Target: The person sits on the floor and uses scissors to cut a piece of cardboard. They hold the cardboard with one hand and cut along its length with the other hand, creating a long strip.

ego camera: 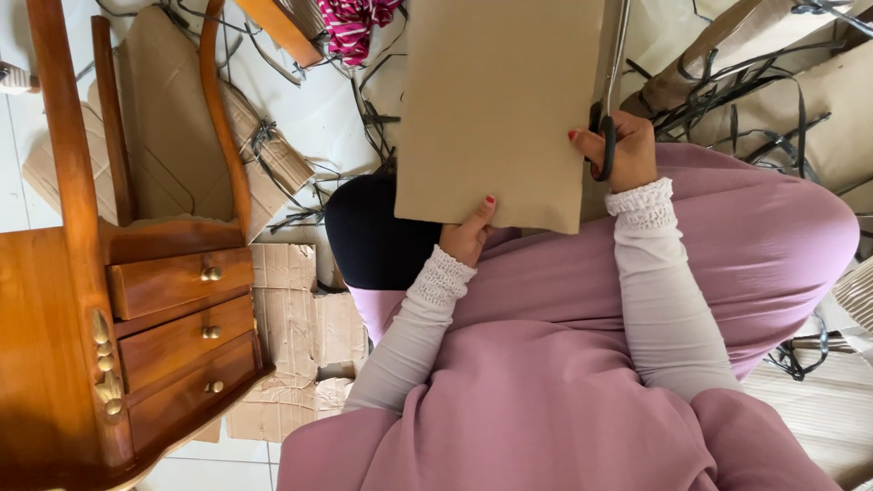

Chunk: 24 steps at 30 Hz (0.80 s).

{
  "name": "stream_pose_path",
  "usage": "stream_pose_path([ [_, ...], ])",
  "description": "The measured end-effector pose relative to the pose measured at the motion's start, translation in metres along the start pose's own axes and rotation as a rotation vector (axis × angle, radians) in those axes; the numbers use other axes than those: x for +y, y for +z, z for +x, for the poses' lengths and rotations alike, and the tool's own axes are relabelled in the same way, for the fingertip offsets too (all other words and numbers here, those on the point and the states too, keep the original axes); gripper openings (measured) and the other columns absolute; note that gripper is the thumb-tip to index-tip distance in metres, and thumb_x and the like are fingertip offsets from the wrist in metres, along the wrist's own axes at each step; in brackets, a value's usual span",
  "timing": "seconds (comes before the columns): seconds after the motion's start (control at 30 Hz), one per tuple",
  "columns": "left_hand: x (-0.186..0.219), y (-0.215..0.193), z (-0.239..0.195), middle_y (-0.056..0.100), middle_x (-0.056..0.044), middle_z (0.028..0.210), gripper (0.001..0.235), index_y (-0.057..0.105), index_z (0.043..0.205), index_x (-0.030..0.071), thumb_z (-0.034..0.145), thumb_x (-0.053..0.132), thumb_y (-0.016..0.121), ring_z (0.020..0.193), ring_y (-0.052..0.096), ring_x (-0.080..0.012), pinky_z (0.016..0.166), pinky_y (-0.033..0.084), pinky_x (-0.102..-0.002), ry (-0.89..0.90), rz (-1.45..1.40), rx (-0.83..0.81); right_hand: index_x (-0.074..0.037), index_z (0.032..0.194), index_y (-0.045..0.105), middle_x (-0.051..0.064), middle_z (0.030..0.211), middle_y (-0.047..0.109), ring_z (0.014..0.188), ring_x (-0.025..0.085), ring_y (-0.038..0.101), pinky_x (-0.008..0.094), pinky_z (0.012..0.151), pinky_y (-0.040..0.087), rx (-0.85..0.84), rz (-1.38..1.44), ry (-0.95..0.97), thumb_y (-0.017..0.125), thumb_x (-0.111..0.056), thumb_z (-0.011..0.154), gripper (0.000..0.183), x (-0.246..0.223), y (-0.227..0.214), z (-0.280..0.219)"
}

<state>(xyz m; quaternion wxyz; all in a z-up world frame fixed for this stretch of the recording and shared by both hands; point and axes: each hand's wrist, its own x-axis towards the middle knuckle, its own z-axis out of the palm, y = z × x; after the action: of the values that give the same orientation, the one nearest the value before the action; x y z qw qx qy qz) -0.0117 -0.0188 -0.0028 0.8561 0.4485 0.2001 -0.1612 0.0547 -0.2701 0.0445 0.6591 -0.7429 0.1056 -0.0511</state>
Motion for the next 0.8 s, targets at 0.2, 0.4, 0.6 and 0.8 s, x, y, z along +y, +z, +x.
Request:
stream_pose_path([
  [0.2, 0.037, 0.008, -0.002, 0.069, -0.006, 0.129, 0.043, 0.060, 0.139, 0.017, 0.099, 0.016, 0.074, 0.113, 0.068, -0.0245, 0.096, 0.060, -0.044, 0.126, -0.098, -0.020, 0.000, 0.085, 0.069, 0.008, 0.052, 0.054, 0.039, 0.012, 0.049, 0.022, 0.041, 0.037, 0.050, 0.070, 0.002, 0.083, -0.006, 0.092, 0.017, -0.026, 0.008, -0.016],
  [0.4, 0.046, -0.002, 0.005, 0.068, -0.003, 0.132, 0.040, 0.060, 0.138, 0.021, 0.100, 0.019, 0.072, 0.117, 0.066, -0.0228, 0.103, 0.055, -0.046, 0.146, -0.079, -0.073, -0.005, 0.078, 0.067, 0.008, 0.051, 0.054, 0.040, 0.013, 0.052, 0.022, 0.043, 0.037, 0.021, 0.019, 0.131, 0.081, -0.012, 0.090, 0.020, -0.049, 0.025, -0.038],
  [0.6, 0.018, -0.017, 0.011, 0.068, -0.004, 0.131, 0.044, 0.060, 0.139, 0.020, 0.098, 0.016, 0.075, 0.116, 0.065, -0.0207, 0.100, 0.057, -0.043, 0.172, -0.002, -0.068, -0.004, 0.062, 0.059, 0.008, 0.040, 0.047, 0.038, 0.012, 0.050, 0.019, 0.042, 0.032, -0.096, 0.031, 0.106, 0.086, -0.010, 0.085, 0.036, -0.041, 0.031, -0.053],
  [0.8, 0.021, -0.022, 0.007, 0.067, -0.005, 0.132, 0.050, 0.060, 0.140, 0.018, 0.094, 0.016, 0.080, 0.117, 0.063, -0.0196, 0.101, 0.056, -0.044, 0.219, 0.099, -0.079, -0.006, 0.065, 0.062, 0.007, 0.043, 0.049, 0.043, 0.011, 0.051, 0.020, 0.046, 0.034, -0.056, -0.052, 0.049, 0.086, -0.016, 0.084, 0.032, -0.020, 0.018, -0.048],
])
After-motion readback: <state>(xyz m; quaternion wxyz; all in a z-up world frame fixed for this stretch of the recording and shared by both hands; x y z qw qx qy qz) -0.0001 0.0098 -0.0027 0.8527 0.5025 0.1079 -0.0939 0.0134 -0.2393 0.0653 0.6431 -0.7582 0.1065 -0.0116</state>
